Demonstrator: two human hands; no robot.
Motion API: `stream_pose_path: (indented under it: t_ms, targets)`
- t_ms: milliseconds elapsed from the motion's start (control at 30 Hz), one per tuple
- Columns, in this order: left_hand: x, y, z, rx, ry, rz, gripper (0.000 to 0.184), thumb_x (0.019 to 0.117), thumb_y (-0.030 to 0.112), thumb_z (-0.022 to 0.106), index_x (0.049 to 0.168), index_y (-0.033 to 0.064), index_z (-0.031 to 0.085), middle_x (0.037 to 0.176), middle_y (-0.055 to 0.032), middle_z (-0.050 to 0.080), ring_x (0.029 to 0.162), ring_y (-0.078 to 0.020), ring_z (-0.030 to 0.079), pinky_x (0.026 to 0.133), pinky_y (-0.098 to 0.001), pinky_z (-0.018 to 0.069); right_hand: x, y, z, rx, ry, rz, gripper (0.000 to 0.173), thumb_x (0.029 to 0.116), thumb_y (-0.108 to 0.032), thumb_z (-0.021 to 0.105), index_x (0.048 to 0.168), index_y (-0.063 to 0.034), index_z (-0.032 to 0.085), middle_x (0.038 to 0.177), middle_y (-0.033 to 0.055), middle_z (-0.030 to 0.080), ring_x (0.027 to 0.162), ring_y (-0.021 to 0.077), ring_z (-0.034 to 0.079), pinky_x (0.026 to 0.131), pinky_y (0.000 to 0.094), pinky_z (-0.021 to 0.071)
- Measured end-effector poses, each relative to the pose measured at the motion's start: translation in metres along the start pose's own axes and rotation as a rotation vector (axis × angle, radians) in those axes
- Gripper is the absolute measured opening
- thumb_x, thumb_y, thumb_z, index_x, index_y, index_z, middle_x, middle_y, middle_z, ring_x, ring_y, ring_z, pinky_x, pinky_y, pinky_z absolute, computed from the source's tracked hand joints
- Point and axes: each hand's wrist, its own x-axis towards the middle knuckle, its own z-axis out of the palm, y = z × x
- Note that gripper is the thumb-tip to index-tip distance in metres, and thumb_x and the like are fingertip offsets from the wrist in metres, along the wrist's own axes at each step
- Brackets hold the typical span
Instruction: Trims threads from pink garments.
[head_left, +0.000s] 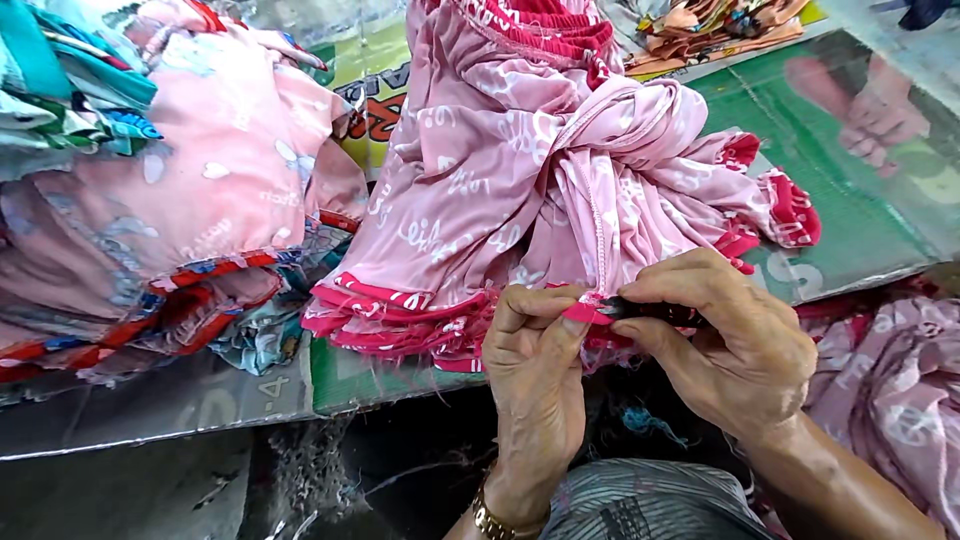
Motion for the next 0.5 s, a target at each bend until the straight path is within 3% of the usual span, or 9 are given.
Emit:
stream_pose_path:
  t_ms: [133, 267, 333, 433, 500]
  targets:
    - [-0.001, -0.002, -0.002, 0.025, -0.013, 0.022, 0.011, 0.0919, 0.009, 0.074, 0.103, 0.0075, 0.07, 0.101, -0.0098, 0.073, 0.098, -0.0163, 0.072, 0.087, -0.0326, 0.0599, -0.001, 0.004, 0.0, 0.063, -0.006, 0.017, 0.014, 0.0984, -0.016, 0.069, 0.104, -0.0038, 0.066, 0.098, 0.0014, 0.066, 0.09, 0.0007, 0.064, 0.077, 0.0125, 0.0541]
    - [0.0, 0.0, -0.003, 0.062, -0.03, 0.061, 0.011, 0.0929, 0.007, 0.072, 0.104, 0.0069, 0.071, 0.101, -0.0103, 0.074, 0.096, -0.0154, 0.073, 0.085, -0.0305, 0.0607, -0.007, 0.012, 0.001, -0.012, -0.092, 0.031, 0.032, 0.0932, -0.026, 0.074, 0.114, -0.0093, 0.056, 0.098, -0.001, 0.06, 0.086, -0.001, 0.059, 0.073, 0.0117, 0.0506]
    - [0.003, 0.002, -0.005, 0.188, -0.072, 0.133, 0.011, 0.0929, 0.007, 0.072, 0.103, 0.0088, 0.072, 0.104, -0.0064, 0.073, 0.1, -0.0132, 0.071, 0.089, -0.0297, 0.0595, -0.006, 0.016, -0.001, -0.039, -0.1, 0.011, 0.019, 0.0893, -0.014, 0.071, 0.104, -0.0075, 0.061, 0.088, 0.0017, 0.06, 0.078, 0.0028, 0.057, 0.066, 0.0142, 0.0464]
    - [0.015, 0.014, -0.009, 0.515, -0.244, 0.259, 0.006, 0.0956, 0.014, 0.069, 0.101, 0.0162, 0.071, 0.122, 0.001, 0.067, 0.118, -0.0131, 0.062, 0.1, -0.0305, 0.0543, 0.001, 0.02, -0.017, 0.226, -0.126, 0.115, 0.004, 0.0971, -0.015, 0.065, 0.1, -0.0119, 0.066, 0.097, -0.0057, 0.062, 0.087, -0.0029, 0.06, 0.073, 0.01, 0.052]
    - [0.025, 0.023, -0.007, 0.563, -0.336, 0.233, 0.004, 0.098, 0.015, 0.065, 0.1, 0.0157, 0.068, 0.114, 0.0007, 0.07, 0.11, -0.0128, 0.067, 0.094, -0.0307, 0.0564, 0.007, 0.026, -0.028, 0.416, -0.144, 0.165, 0.011, 0.1019, -0.023, 0.063, 0.098, -0.014, 0.068, 0.099, -0.0079, 0.063, 0.089, -0.0012, 0.061, 0.073, 0.0131, 0.0531]
